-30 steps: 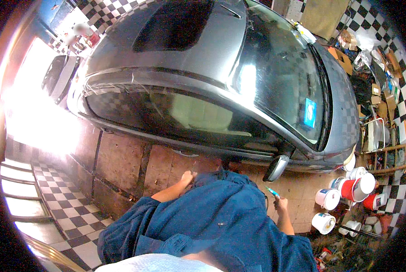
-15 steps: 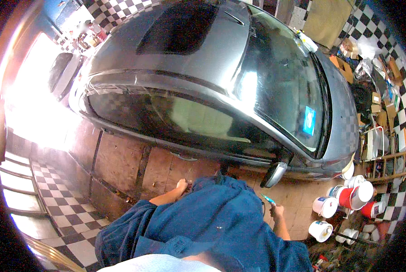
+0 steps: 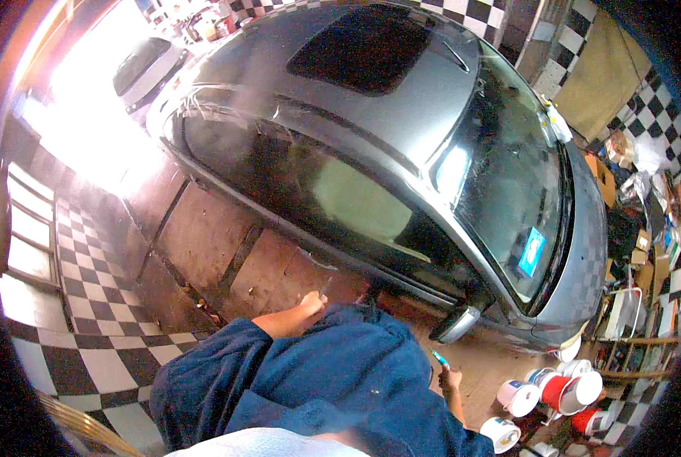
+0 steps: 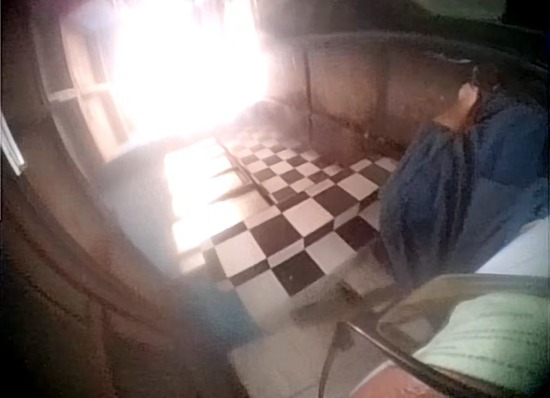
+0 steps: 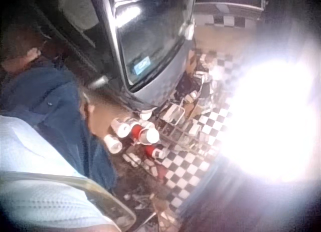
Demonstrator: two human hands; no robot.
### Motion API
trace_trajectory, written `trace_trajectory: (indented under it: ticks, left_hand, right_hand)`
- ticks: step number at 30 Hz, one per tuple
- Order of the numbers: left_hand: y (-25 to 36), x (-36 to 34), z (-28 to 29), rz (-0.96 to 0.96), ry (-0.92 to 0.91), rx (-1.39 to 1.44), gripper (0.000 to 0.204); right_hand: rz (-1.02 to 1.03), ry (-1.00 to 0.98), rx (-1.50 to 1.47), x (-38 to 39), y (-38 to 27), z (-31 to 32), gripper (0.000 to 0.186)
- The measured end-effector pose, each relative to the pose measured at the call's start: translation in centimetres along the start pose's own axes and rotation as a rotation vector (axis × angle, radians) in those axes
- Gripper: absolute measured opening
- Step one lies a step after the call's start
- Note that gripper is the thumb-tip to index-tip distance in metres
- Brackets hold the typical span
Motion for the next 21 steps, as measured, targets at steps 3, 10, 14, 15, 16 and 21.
trace_trajectory:
  ticks: [3,10,14,15,16,21]
  left_hand:
    - [4.0,3.6,2.3,-0.050,-0.032,-0.149,0.032]
    - [-1.4,1.1,0.9,-0.026,-0.044,-0.241,0.037]
    - [-4.9,-1.1,-0.3,-0.154,-0.004,-0.279,0.038]
    - [-4.9,-1.1,-0.5,-0.159,-0.005,-0.301,0.037]
    - [-5.0,-1.1,-0.5,-0.118,-0.047,-0.288,0.038]
    - [-1.5,3.2,1.2,-0.054,-0.060,-0.100,0.030]
  right_hand:
    - [0.009,0.035,0.000,1.6,-1.8,0.2,0.027]
    - [0.001,-0.003,0.085,-0.3,-1.3,0.7,0.029]
    - [0.074,-0.037,0.136,0.1,-2.5,0.2,0.029]
    - [0.106,-0.047,0.139,0.0,-2.9,0.1,0.029]
    - [0.136,-0.058,0.140,0.2,-3.1,0.1,0.029]
    - [0.133,-0.123,0.200,-0.9,-4.3,0.2,0.027]
Point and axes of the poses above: each hand's wrist, its own x-axis away from the middle knuckle, its own z-axis out of the back of the hand, y = z × x, the point moved 1 cm from there along -x, towards the middle knuckle, and after that the axes turned 4 degrees about z, right-handed, at the moved point
